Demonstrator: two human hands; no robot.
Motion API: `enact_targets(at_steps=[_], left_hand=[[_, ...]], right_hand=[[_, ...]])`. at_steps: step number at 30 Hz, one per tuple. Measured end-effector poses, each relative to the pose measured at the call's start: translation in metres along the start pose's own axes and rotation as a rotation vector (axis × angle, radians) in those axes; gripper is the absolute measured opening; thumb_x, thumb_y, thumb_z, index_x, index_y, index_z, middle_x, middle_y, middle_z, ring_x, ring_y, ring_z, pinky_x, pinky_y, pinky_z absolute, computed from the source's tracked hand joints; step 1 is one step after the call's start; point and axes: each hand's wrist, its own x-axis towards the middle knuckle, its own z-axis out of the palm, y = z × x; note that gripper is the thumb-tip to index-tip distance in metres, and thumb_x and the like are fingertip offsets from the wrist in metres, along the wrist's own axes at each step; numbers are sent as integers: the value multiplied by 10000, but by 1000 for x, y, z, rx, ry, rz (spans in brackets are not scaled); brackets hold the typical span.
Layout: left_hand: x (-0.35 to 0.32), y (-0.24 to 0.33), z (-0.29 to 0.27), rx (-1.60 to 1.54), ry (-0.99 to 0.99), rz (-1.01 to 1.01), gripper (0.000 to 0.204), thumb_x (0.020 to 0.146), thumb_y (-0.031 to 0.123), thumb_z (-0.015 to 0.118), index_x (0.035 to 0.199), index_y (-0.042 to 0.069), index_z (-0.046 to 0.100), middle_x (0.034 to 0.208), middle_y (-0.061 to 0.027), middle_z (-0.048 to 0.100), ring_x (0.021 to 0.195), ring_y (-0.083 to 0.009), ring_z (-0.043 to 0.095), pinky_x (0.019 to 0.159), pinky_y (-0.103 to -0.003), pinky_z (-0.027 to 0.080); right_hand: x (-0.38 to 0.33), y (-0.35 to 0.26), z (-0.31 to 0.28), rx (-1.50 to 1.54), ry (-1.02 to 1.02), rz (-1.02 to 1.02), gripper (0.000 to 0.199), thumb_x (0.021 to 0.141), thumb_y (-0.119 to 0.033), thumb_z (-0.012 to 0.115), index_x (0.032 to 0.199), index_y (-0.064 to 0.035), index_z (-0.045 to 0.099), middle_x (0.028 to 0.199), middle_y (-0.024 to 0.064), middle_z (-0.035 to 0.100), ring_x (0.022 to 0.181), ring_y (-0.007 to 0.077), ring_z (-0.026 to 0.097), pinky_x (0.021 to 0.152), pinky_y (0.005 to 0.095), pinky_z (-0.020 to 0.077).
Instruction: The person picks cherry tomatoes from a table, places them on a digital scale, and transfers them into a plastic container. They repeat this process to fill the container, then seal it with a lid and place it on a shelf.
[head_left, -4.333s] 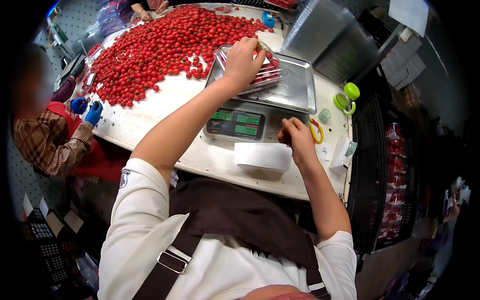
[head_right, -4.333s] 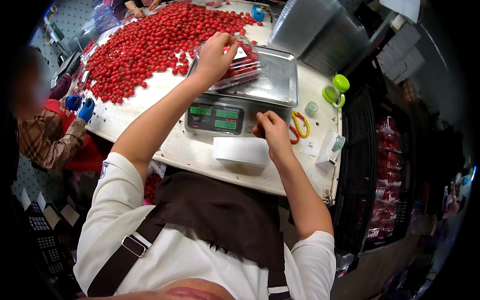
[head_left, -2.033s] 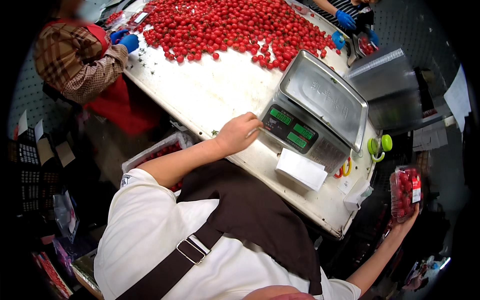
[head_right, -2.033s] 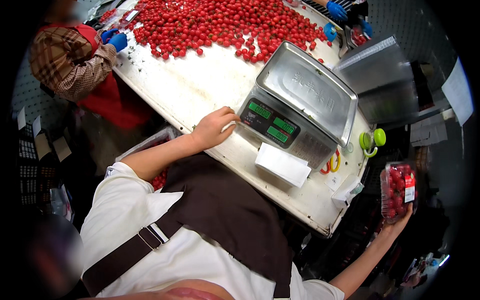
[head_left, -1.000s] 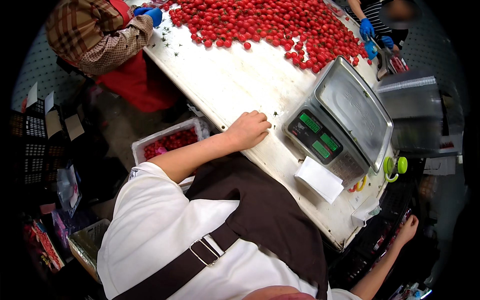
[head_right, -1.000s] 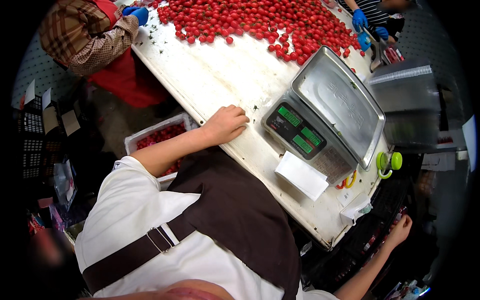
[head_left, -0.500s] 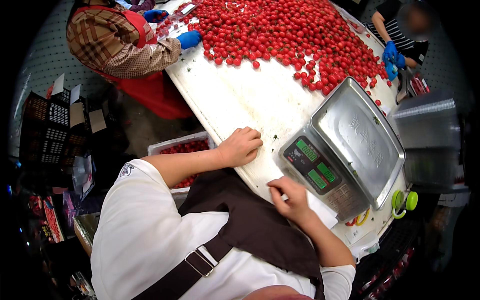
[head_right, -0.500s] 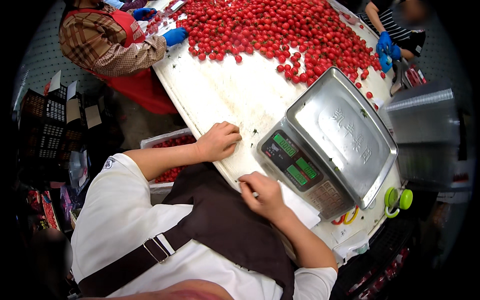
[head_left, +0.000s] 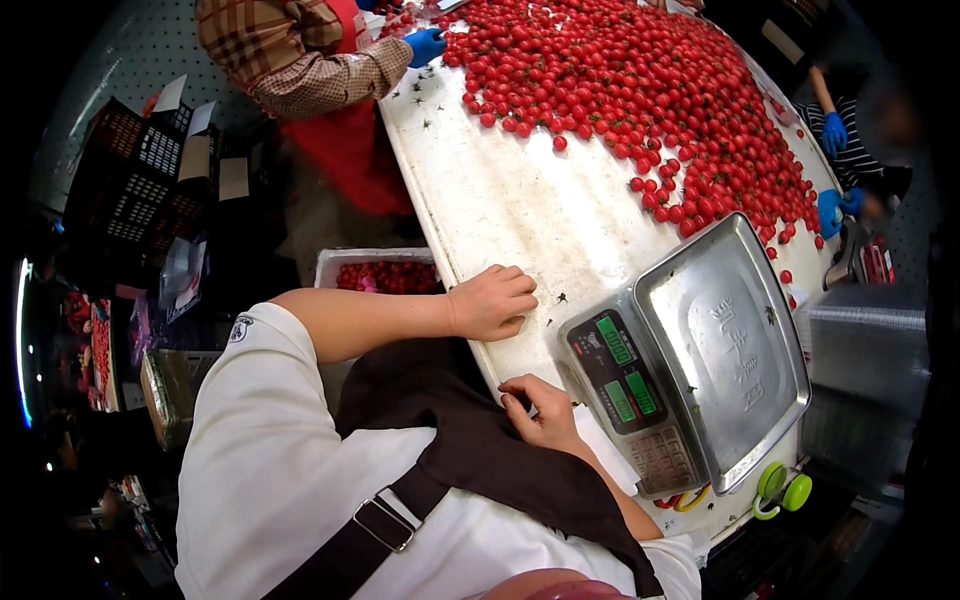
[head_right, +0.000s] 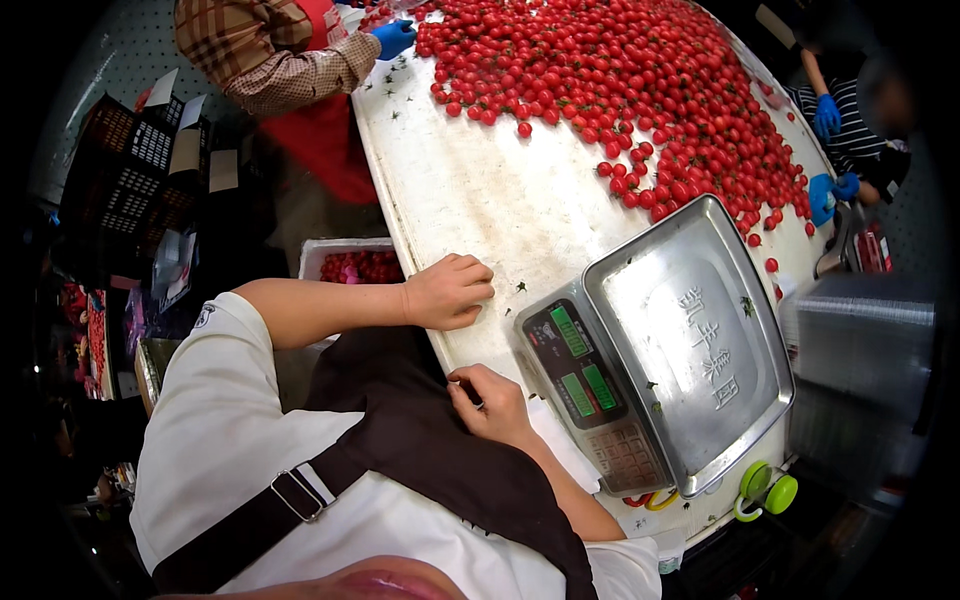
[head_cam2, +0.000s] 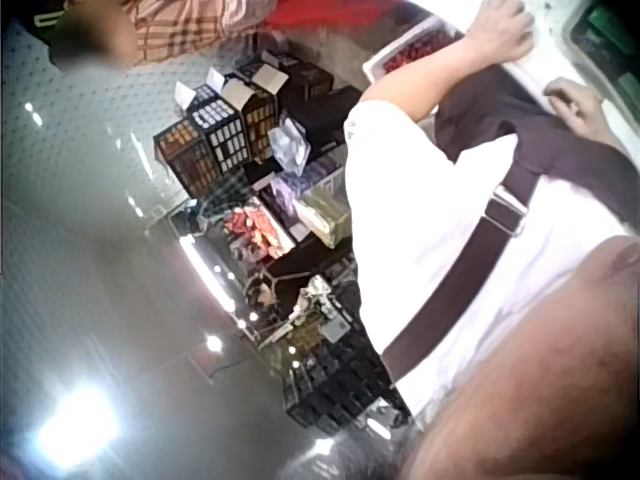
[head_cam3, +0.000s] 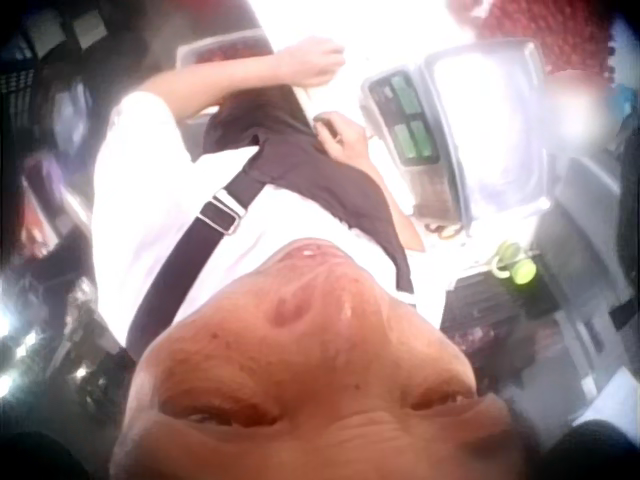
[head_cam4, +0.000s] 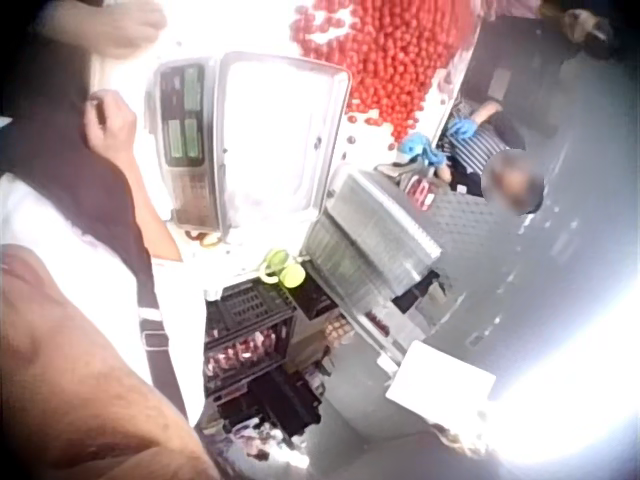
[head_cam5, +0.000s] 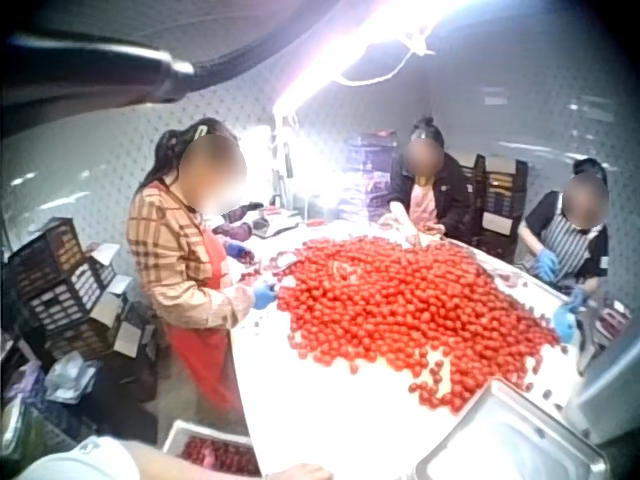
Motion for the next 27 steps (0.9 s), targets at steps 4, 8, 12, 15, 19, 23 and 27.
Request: enact_targets(at_steps=[4,8,12,15,19,23,27], left_hand=[[-4,0,1,9,-34,-21,244,756,136,663,983,82,590,1059,-93,556,981,-275,539,816,-385,438],[-5,-3,0,9,-22,-5,236,760,138,661,978,81,591,1047,-90,551,971,-276,538,804,-384,442],[-6,-6,3,12,17,4,218,771,142,654,972,81,598,1029,-91,555,959,-275,545,796,-386,449],[-7,-7,5,1,62,-7,192,776,152,654,945,80,597,1004,-89,563,944,-273,552,785,-387,456],[-11,-10,8,-43,112,-13,157,781,162,658,893,77,587,966,-87,561,918,-271,554,773,-385,460],[-11,-12,14,-103,140,-14,150,789,174,661,870,73,586,949,-85,552,909,-270,548,770,-387,461],[-11,-14,16,-121,124,-22,153,792,183,662,865,71,587,947,-85,547,929,-268,540,772,-393,463]], right_hand=[[-1,1,2,-2,-19,19,117,876,-62,699,979,-16,668,784,115,681,634,207,661,595,304,513],[0,1,3,-36,11,-20,97,876,-50,691,965,-14,675,797,110,686,635,200,661,589,298,511],[1,3,6,-86,82,-35,83,873,-22,665,954,-9,680,822,126,684,650,222,661,589,312,508],[2,-14,0,-225,136,-133,127,828,-11,678,954,8,675,860,150,678,753,288,663,690,363,515],[-54,-43,-18,-620,295,-74,211,775,-39,733,970,1,665,952,174,656,901,355,632,785,413,501],[-115,-52,-5,-1070,331,215,375,739,-88,796,1068,21,653,1057,192,638,955,374,619,825,430,500],[-126,-45,14,-1294,292,245,506,728,-87,810,1180,38,620,1139,218,617,1010,403,610,868,448,505]])
